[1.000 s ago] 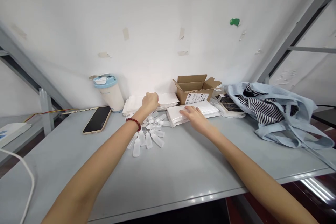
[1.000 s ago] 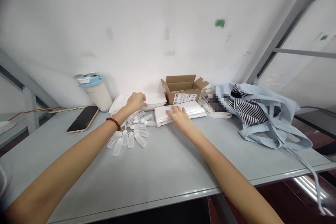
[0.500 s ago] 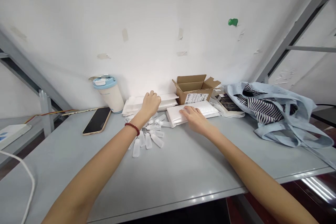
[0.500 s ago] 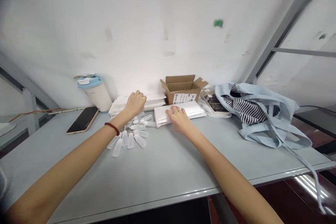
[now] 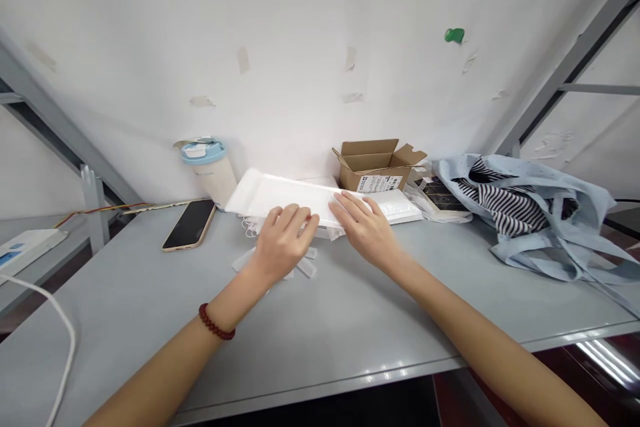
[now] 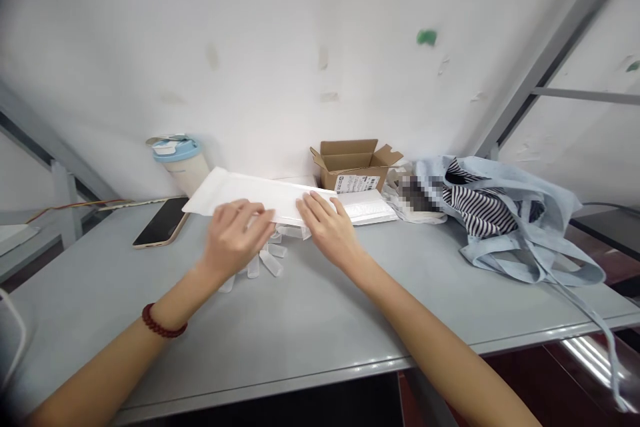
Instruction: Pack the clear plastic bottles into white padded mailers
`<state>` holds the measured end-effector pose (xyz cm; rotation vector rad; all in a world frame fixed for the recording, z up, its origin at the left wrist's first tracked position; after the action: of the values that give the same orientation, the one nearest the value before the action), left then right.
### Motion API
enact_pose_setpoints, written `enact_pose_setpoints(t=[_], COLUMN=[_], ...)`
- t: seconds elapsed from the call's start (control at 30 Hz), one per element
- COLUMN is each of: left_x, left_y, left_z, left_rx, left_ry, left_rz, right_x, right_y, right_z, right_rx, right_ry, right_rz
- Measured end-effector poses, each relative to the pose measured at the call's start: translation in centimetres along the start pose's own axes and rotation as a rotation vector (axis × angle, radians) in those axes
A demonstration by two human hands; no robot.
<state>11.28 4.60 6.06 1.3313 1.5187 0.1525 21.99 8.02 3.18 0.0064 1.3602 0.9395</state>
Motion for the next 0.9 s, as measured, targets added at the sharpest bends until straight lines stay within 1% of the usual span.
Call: enact_pose_setpoints(t=[0.03, 0.07, 0.13, 0.17, 0.2, 0.23, 0.27, 0.3, 0.33, 0.37, 0.4, 0.43, 0.5, 0.57, 0.67, 0.73, 0.8, 0.87, 0.9], left_x=[-0.1, -0.1, 0.5, 1.0, 1.6, 2.6, 3.8, 5.2, 6.4, 7.2, 7.6, 7.6, 7.5, 7.5, 7.5, 7.3, 6.9, 6.6, 6.5], left_y=[-0.4, -0.9, -2.2, -3.2, -4.3, -5.6, -6.7, -7.6, -8.1, -8.3, -8.3, -8.2, -7.9, -7.6, -6.6, -5.9, -5.4, -5.1, -5.0], left_z=[-1.0, -2.6, -6.9, -9.1, -11.1, -12.7, -13.7, -14.0, -13.7, -13.1, -12.5, -12.1, -11.5, -10.5, -7.6, -5.3, -3.3, -2.0, -1.7], left_rx=[-0.064, -0.161, -0.431, -0.578, -0.721, -0.864, -0.992, -1.091, -1.156, -1.19, -1.197, -1.186, -1.163, -1.131, -1.013, -0.897, -0.796, -0.75, -0.748], left_ry=[-0.025, -0.053, -0.145, -0.235, -0.376, -0.563, -0.787, -1.028, -1.254, -1.439, -1.567, -1.644, -1.701, -1.728, -1.795, -1.825, -1.821, -1.787, -1.766], left_rz=[-0.008, -0.025, -0.073, -0.082, -0.089, -0.096, -0.114, -0.144, -0.181, -0.211, -0.228, -0.234, -0.228, -0.27, -0.451, -0.595, -0.709, -0.772, -0.773], right_x=[0.0, 0.1, 0.4, 0.5, 0.7, 0.8, 0.9, 1.0, 1.1, 1.2, 1.3, 1.4, 1.6, 1.7, 1.5, 1.2, 0.9, 0.6, 0.5], right_y=[0.0, -0.1, -0.1, -0.1, -0.1, -0.1, -0.1, 0.0, 0.0, 0.0, 0.0, 0.0, 0.0, 0.0, -0.1, -0.1, -0.2, -0.2, -0.2], right_z=[0.0, 0.2, 0.9, 1.4, 1.7, 2.0, 2.2, 2.2, 2.1, 1.9, 1.6, 1.3, 0.9, 0.7, -0.1, -0.8, -1.4, -1.7, -1.7], right_rx=[0.006, 0.022, 0.066, 0.082, 0.093, 0.097, 0.096, 0.088, 0.078, 0.065, 0.053, 0.047, 0.058, 0.085, 0.069, 0.022, -0.002, -0.003, -0.002], right_ry=[-0.006, -0.009, -0.015, -0.018, -0.018, -0.018, -0.017, -0.018, -0.022, -0.031, -0.043, -0.056, -0.07, -0.055, 0.018, 0.082, 0.137, 0.168, 0.178], right_rz=[-0.003, -0.011, -0.047, -0.066, -0.081, -0.087, -0.092, -0.096, -0.099, -0.107, -0.119, -0.133, -0.169, -0.211, -0.256, -0.262, -0.255, -0.247, -0.244])
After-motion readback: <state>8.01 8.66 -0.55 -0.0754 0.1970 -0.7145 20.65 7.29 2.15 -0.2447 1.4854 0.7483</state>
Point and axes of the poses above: each hand's wrist, its own y-axis towards the middle knuckle, its own x-axis out of the palm, z = x × y, the point moved 9 cm from there along y, towards the middle knuckle, and after that the axes turned 12 degrees about -z, right-handed, at the moved point
